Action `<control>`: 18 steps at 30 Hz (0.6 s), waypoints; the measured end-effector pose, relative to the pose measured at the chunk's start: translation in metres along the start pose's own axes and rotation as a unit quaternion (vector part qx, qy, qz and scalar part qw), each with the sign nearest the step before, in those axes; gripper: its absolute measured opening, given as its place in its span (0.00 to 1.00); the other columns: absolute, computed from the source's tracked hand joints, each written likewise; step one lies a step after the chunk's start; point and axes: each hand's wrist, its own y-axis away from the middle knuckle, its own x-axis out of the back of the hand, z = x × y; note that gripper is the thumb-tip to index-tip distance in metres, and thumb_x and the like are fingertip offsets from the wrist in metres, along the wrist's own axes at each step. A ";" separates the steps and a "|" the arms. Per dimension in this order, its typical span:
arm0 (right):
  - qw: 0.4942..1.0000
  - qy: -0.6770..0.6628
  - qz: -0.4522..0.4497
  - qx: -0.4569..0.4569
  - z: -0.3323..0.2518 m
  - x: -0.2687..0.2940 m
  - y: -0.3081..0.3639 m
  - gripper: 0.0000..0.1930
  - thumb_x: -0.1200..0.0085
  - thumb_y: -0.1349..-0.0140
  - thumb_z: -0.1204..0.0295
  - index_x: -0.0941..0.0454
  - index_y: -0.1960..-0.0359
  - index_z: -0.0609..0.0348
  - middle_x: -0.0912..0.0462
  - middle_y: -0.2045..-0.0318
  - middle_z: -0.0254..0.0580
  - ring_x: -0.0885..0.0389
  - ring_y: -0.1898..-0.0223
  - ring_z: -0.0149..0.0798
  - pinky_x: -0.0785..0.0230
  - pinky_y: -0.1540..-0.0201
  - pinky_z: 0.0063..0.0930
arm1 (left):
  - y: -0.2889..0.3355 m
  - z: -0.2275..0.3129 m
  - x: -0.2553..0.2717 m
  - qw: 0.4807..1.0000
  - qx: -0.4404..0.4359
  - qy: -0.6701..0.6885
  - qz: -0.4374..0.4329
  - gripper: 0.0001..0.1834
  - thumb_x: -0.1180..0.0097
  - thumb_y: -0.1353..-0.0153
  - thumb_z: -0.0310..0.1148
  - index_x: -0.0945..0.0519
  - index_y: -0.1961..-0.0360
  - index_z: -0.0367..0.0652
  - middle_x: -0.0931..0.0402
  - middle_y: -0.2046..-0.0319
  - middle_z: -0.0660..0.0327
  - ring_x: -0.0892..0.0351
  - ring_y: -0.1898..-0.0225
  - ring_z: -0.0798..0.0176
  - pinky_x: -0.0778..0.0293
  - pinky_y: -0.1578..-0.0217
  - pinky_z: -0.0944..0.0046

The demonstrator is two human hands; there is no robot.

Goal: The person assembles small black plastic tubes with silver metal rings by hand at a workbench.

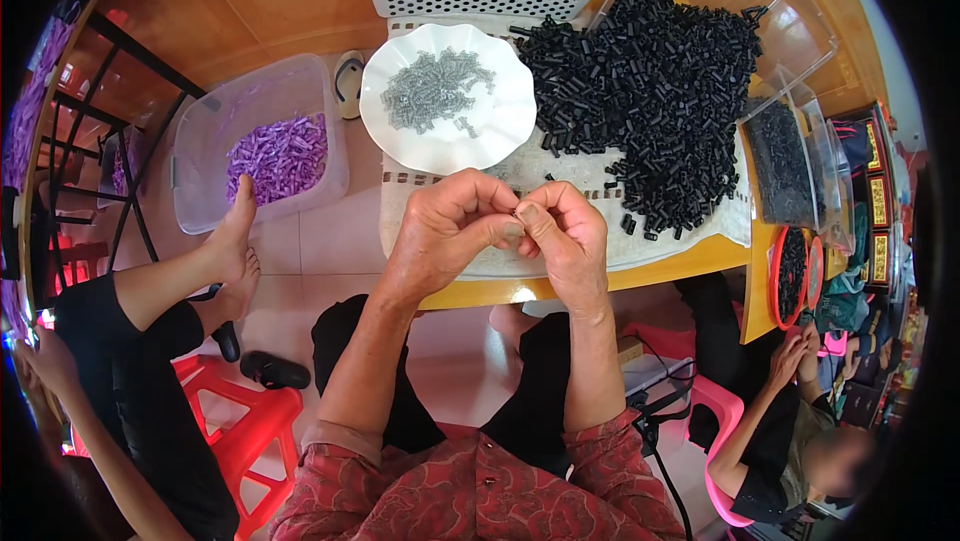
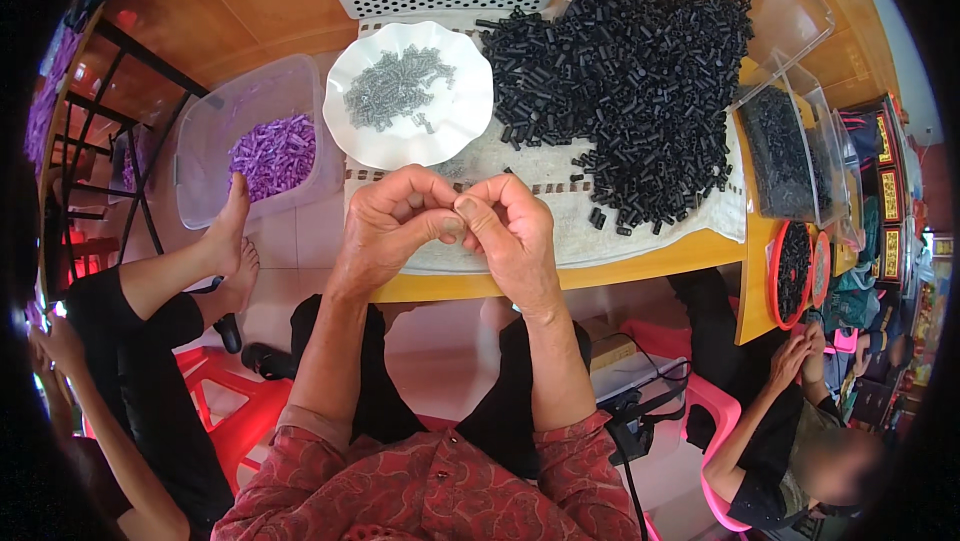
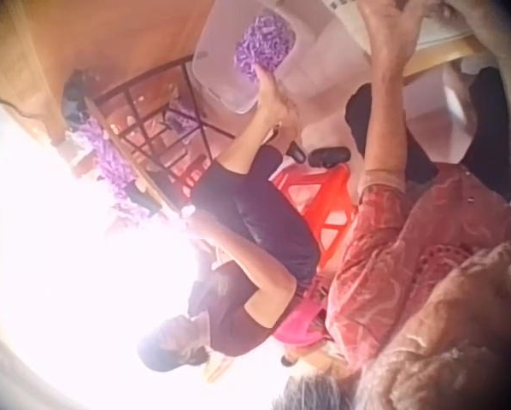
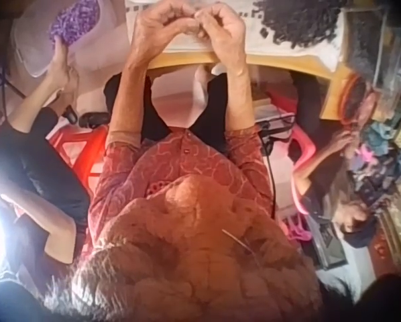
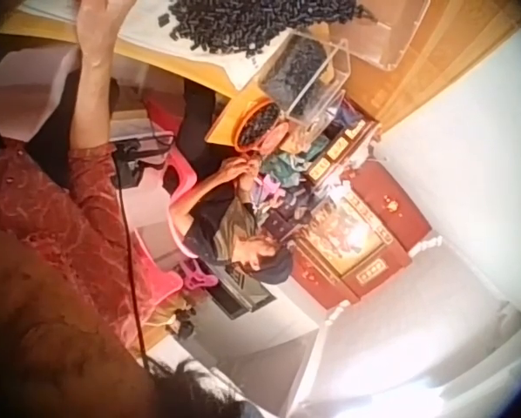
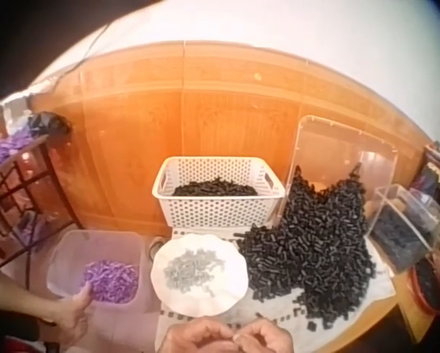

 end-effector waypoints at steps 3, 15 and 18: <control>1.000 0.011 -0.009 0.007 0.001 -0.004 0.001 0.07 0.46 0.33 0.71 0.27 0.67 0.62 0.24 0.76 0.31 0.29 0.77 0.21 0.34 0.74 0.15 | 0.000 0.002 0.003 0.999 0.014 0.050 -0.011 0.05 0.42 0.42 0.17 0.23 0.64 0.34 0.22 0.69 0.63 0.20 0.68 0.71 0.22 0.66 0.71; 0.995 0.088 0.040 0.021 -0.010 0.026 -0.002 0.05 0.47 0.34 0.74 0.27 0.64 0.62 0.23 0.74 0.32 0.26 0.76 0.22 0.32 0.73 0.16 | 0.005 0.019 0.031 0.981 -0.027 -0.058 0.182 0.06 0.42 0.40 0.21 0.19 0.61 0.34 0.21 0.71 0.64 0.23 0.72 0.73 0.25 0.70 0.72; 0.992 0.122 0.037 -0.007 -0.013 0.038 -0.002 0.04 0.45 0.36 0.75 0.25 0.65 0.63 0.21 0.73 0.32 0.25 0.76 0.23 0.32 0.72 0.16 | 0.006 0.016 0.029 0.968 -0.043 -0.160 0.186 0.05 0.41 0.41 0.21 0.19 0.63 0.34 0.21 0.72 0.64 0.24 0.74 0.72 0.27 0.71 0.71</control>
